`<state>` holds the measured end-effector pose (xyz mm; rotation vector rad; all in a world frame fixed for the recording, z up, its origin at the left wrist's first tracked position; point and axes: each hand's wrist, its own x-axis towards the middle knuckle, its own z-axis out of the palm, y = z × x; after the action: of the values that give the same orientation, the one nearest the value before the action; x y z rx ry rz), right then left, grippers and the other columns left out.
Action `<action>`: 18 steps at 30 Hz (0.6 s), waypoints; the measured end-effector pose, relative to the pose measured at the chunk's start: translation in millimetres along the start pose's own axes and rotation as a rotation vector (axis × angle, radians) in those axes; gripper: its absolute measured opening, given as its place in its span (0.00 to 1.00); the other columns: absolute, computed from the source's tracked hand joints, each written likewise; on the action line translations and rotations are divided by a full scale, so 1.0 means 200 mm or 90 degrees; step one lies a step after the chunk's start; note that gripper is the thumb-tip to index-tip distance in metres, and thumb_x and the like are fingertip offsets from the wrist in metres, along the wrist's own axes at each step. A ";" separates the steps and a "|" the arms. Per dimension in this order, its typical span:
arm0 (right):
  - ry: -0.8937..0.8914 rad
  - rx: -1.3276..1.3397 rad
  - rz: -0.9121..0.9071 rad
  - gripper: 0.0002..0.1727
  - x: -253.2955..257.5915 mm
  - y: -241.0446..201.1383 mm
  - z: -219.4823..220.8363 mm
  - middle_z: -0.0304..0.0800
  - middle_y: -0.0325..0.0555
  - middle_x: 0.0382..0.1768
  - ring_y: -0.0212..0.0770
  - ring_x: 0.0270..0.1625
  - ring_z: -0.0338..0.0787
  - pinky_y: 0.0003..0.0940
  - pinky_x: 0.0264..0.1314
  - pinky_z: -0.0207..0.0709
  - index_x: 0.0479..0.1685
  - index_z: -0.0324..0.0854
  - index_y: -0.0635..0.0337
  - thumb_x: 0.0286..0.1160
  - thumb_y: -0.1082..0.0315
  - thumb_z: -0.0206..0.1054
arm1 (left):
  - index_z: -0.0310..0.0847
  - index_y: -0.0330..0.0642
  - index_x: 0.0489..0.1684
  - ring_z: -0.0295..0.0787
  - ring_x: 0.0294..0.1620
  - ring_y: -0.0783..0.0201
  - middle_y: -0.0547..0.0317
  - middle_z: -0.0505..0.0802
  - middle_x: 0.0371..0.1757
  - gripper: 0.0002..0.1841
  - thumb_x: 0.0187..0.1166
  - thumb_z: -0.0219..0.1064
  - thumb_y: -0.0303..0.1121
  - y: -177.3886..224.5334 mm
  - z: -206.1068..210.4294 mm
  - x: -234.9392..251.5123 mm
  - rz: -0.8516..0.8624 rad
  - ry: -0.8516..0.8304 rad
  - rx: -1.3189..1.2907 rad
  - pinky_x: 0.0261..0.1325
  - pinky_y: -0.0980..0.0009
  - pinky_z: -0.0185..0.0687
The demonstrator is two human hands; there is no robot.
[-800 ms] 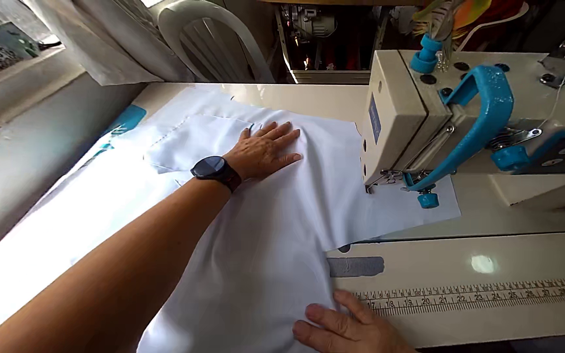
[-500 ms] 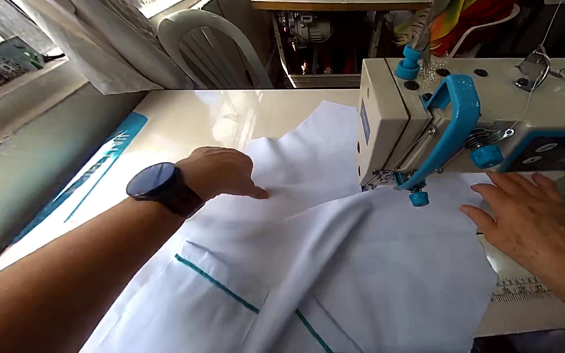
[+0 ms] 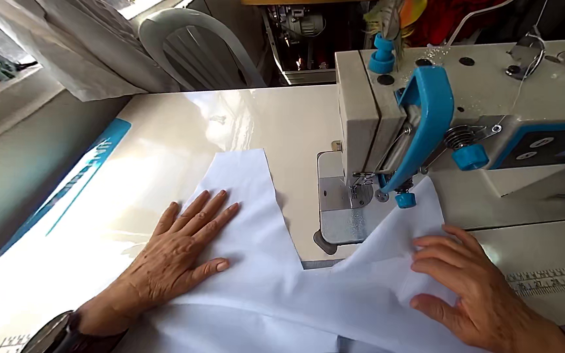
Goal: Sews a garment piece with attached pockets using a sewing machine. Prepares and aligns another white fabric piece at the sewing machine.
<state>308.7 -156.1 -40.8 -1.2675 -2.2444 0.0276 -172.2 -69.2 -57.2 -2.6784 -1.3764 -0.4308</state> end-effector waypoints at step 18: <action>0.273 -0.221 -0.040 0.05 -0.16 0.00 -0.22 0.78 0.33 0.74 0.40 0.85 0.65 0.37 0.87 0.52 0.49 0.82 0.42 0.84 0.64 0.62 | 0.74 0.56 0.84 0.65 0.88 0.33 0.42 0.75 0.86 0.59 0.62 0.28 0.88 0.47 0.14 0.36 0.124 0.046 -0.048 0.75 0.19 0.53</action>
<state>342.1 -192.5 -17.1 -1.2313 -1.9605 -0.6229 -50.0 -62.1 -59.4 -2.7915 -1.0889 -0.5636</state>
